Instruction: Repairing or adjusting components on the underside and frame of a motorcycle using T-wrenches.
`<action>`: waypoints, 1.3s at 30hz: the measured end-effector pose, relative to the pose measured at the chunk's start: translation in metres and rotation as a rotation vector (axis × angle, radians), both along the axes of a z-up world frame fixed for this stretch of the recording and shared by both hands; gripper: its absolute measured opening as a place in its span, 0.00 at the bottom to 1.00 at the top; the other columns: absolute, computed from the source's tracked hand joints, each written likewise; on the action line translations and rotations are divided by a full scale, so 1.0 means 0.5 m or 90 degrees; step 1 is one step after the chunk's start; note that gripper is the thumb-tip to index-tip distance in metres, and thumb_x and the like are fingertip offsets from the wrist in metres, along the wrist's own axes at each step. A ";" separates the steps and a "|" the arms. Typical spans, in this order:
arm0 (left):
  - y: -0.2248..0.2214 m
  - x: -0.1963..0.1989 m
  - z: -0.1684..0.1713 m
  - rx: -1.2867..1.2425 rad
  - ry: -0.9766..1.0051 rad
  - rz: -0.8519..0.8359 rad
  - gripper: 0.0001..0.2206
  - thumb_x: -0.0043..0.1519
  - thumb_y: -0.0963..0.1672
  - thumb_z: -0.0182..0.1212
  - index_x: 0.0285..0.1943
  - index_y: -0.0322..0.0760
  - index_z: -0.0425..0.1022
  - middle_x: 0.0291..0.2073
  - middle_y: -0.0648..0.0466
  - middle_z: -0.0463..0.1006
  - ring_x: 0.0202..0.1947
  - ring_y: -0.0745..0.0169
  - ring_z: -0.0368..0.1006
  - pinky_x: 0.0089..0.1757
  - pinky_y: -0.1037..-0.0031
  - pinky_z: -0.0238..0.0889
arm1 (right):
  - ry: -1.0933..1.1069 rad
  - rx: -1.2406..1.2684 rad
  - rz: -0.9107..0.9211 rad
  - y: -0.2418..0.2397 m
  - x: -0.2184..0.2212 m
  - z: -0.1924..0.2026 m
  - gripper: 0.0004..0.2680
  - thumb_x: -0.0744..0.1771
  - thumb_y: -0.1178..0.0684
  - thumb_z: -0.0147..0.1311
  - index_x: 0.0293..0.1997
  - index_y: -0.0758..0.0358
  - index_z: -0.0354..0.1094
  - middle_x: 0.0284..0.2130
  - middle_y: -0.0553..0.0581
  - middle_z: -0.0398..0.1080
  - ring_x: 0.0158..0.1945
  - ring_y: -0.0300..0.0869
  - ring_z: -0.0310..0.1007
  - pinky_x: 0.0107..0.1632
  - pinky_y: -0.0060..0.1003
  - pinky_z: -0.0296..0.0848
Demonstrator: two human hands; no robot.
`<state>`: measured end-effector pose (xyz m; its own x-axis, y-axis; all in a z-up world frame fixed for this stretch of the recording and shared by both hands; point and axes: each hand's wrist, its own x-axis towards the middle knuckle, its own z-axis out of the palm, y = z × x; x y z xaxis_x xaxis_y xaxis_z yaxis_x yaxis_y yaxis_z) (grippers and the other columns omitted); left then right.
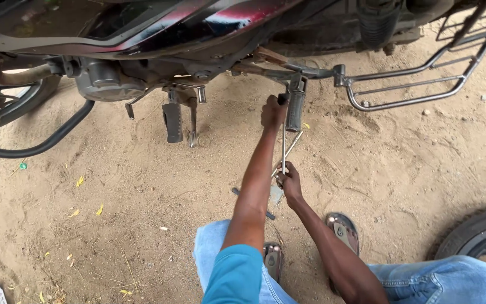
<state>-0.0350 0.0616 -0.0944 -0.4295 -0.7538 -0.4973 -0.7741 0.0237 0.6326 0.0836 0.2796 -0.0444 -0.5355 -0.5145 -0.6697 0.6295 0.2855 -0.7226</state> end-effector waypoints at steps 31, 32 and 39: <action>-0.015 0.008 0.044 0.041 0.026 -0.053 0.18 0.64 0.55 0.60 0.47 0.39 0.74 0.24 0.51 0.81 0.20 0.62 0.74 0.23 0.66 0.66 | -0.007 -0.040 -0.032 -0.016 0.009 -0.028 0.10 0.64 0.68 0.45 0.46 0.60 0.64 0.23 0.48 0.60 0.23 0.32 0.54 0.26 0.31 0.53; -0.005 0.001 0.036 0.014 -0.012 -0.053 0.20 0.66 0.57 0.57 0.50 0.41 0.73 0.28 0.50 0.82 0.25 0.59 0.77 0.28 0.63 0.70 | -0.008 -0.026 -0.027 -0.019 0.004 -0.027 0.10 0.64 0.67 0.46 0.47 0.60 0.64 0.24 0.48 0.61 0.24 0.32 0.54 0.26 0.30 0.53; -0.011 -0.040 0.059 -0.014 -0.185 0.002 0.21 0.62 0.55 0.61 0.58 0.45 0.71 0.50 0.44 0.79 0.52 0.39 0.76 0.47 0.48 0.71 | 0.042 0.008 0.051 -0.007 -0.038 -0.012 0.12 0.66 0.66 0.43 0.51 0.61 0.65 0.25 0.49 0.63 0.25 0.32 0.55 0.28 0.31 0.56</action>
<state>-0.0550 0.0563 -0.0649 -0.2701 -0.7667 -0.5824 -0.9226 0.0330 0.3844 0.0644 0.2761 -0.0502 -0.5359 -0.5495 -0.6410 0.5558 0.3418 -0.7578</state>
